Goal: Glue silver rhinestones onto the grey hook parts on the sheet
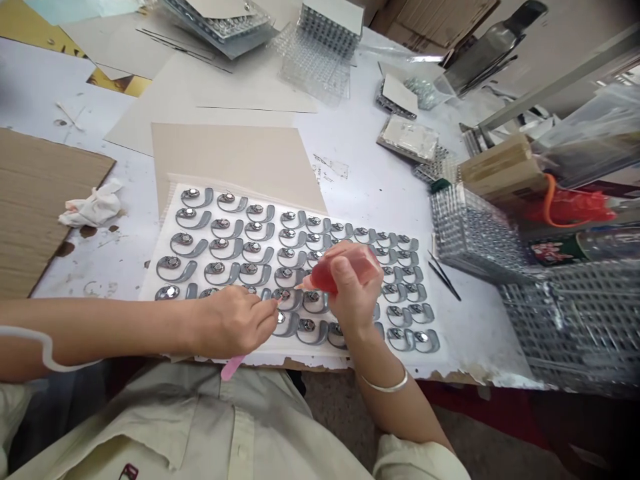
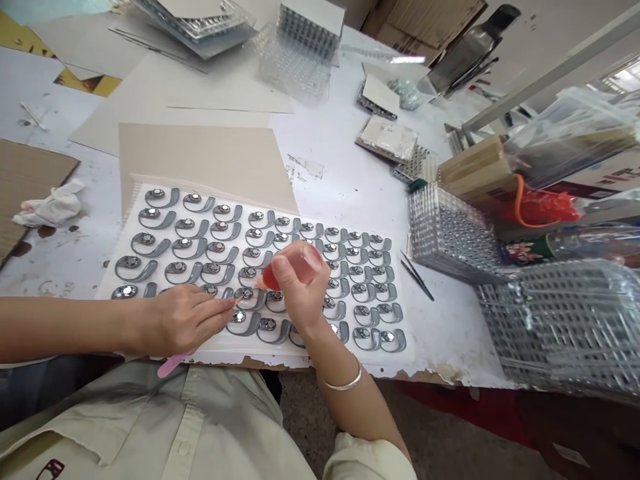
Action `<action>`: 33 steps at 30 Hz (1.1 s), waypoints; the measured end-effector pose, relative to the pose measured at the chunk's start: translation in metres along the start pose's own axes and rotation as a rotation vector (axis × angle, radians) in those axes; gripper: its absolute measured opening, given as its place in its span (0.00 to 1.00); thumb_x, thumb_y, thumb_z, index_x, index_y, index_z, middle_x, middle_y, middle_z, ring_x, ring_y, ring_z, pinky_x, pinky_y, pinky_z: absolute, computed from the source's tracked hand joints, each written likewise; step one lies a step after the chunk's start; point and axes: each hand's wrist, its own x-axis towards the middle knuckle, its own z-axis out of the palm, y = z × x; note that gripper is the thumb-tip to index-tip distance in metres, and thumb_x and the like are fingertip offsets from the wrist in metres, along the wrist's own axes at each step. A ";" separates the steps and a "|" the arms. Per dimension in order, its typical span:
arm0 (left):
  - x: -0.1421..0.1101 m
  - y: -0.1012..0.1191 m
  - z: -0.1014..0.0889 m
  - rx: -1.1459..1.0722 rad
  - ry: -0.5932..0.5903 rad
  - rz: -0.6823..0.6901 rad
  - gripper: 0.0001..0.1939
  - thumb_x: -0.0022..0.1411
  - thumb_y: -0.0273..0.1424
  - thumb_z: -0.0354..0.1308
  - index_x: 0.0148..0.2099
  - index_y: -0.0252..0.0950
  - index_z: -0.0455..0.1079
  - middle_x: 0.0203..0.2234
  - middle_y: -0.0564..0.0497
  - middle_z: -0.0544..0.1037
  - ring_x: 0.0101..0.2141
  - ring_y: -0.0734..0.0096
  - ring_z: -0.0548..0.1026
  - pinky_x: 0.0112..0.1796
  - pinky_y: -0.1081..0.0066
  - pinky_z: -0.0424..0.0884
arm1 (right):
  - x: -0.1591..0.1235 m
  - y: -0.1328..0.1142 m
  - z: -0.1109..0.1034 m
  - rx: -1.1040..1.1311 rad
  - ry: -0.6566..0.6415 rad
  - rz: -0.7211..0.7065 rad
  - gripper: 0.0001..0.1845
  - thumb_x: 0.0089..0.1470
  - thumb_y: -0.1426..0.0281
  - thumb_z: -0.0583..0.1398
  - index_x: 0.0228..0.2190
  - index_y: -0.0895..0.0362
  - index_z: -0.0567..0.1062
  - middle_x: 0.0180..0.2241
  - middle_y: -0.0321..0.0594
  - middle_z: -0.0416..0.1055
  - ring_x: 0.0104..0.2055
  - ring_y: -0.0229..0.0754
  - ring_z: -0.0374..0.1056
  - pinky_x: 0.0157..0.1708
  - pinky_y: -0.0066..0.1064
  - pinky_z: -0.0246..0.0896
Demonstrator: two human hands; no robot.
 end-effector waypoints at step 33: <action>0.001 0.004 0.004 0.104 0.024 0.068 0.05 0.58 0.19 0.55 0.32 0.25 0.72 0.28 0.40 0.79 0.18 0.71 0.71 0.13 0.71 0.68 | -0.002 0.010 0.009 -0.140 -0.127 -0.194 0.11 0.52 0.65 0.63 0.23 0.57 0.71 0.23 0.34 0.66 0.24 0.36 0.64 0.24 0.31 0.61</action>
